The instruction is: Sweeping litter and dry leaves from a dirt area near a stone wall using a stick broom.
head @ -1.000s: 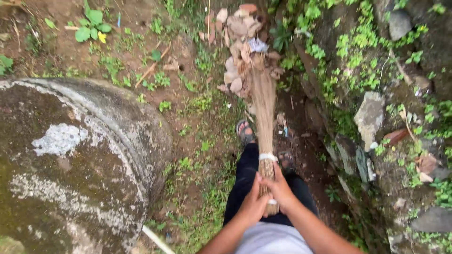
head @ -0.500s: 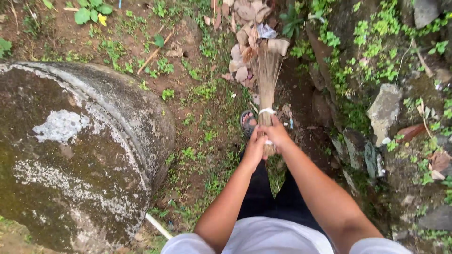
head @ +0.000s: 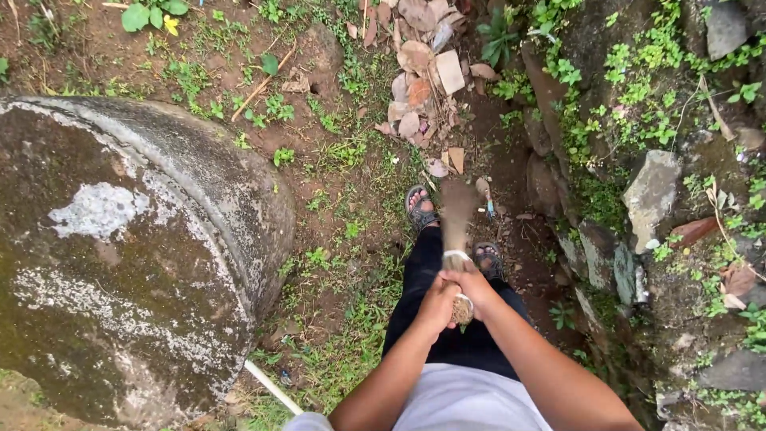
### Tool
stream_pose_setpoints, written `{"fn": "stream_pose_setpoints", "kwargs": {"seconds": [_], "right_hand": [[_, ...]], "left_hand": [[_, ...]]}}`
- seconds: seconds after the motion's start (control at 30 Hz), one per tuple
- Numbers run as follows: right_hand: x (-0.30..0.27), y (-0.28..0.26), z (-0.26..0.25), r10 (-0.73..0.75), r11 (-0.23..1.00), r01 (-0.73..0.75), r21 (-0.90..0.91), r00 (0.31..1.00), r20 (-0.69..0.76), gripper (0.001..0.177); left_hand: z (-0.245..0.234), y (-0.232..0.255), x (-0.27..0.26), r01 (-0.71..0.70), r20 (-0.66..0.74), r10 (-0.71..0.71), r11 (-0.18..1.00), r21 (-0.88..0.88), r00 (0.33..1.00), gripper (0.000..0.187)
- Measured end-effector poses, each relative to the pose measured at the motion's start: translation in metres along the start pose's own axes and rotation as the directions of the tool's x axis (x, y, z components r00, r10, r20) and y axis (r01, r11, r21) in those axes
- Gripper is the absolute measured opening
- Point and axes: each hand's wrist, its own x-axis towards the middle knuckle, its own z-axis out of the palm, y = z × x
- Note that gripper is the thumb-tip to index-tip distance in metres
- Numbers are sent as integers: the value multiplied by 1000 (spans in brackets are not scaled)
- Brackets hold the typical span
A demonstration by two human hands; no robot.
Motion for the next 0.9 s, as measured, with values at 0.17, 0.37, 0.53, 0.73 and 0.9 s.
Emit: {"fn": "stream_pose_setpoints", "kwargs": {"seconds": [0.17,0.37,0.53,0.73,0.9], "right_hand": [[-2,-32,44,-94,994,105,-29,960,264,76],[-75,-34,40,-222,968,235,-83,964,144,85],[-46,31,-27,-29,982,57,181,988,-153,56],[34,17,-42,9,981,-15,191,999,33,48],[-6,-47,22,-122,990,117,80,990,68,70]], "left_hand": [[-19,33,-45,69,-243,-46,994,87,969,71],[-14,60,-86,-262,-141,357,855,448,923,75],[19,36,-43,149,73,-184,929,338,980,73],[16,-4,47,49,-5,-49,980,192,999,43],[-8,62,-22,-195,-141,270,895,402,952,57]]}}
